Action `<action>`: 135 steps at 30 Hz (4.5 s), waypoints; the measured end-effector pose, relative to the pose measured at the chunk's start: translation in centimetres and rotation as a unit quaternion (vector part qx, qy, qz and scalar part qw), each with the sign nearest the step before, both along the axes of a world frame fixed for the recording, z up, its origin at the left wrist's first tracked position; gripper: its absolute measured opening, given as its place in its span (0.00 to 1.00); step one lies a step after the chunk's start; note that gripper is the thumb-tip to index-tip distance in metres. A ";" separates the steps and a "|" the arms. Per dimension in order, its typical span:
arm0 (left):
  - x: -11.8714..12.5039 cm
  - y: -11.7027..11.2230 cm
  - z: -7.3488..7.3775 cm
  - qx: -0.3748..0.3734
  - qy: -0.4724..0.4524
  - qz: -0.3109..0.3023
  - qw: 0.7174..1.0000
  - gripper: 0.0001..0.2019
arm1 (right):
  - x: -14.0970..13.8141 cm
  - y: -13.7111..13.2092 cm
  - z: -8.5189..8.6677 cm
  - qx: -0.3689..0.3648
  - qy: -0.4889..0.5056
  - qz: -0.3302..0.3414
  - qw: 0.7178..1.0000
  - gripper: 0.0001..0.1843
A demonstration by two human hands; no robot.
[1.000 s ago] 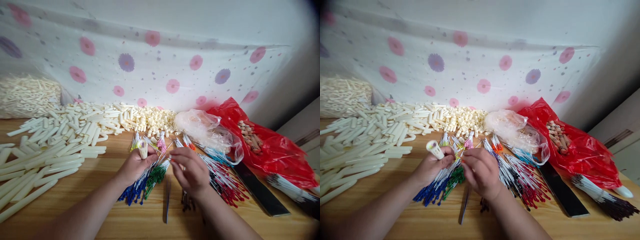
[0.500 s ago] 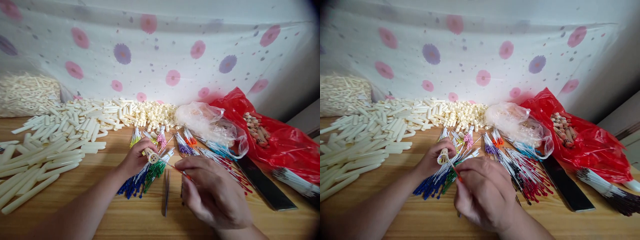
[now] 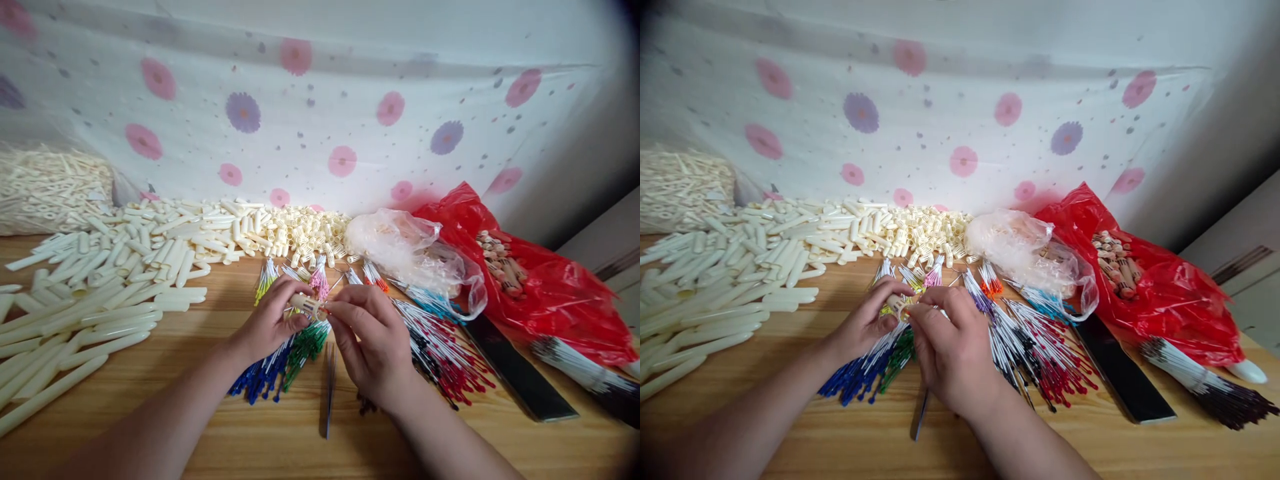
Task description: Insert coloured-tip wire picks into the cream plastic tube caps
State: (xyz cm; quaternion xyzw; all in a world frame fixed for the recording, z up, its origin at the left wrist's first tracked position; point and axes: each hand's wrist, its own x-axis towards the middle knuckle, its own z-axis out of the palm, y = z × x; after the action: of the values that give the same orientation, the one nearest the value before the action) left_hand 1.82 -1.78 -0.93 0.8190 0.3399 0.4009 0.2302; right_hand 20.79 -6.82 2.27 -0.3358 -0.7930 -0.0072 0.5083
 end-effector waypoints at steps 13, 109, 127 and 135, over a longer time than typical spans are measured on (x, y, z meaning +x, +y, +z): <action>0.0 -0.2 -0.2 0.181 0.041 0.142 0.972 0.22 | -0.5 1.1 -0.4 -0.091 0.136 -0.018 0.986 0.04; 0.1 0.5 0.6 -0.334 -0.517 -0.005 0.788 0.11 | -1.8 2.9 -4.0 -0.252 0.282 0.073 0.923 0.08; 0.7 0.2 0.3 -0.311 -0.425 0.010 0.850 0.09 | -0.6 3.0 -2.8 -0.245 0.291 0.007 0.925 0.10; 0.6 0.1 0.0 -0.316 -0.199 -0.020 0.928 0.07 | -0.9 4.3 -3.7 -0.315 0.260 0.004 0.913 0.12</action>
State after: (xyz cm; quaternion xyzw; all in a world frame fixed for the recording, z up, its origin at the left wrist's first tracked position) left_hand 2.43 -1.65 -0.92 0.6140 0.3799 0.4227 0.5477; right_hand 19.85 -2.52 -1.39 -0.4654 -0.5955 0.3326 0.5640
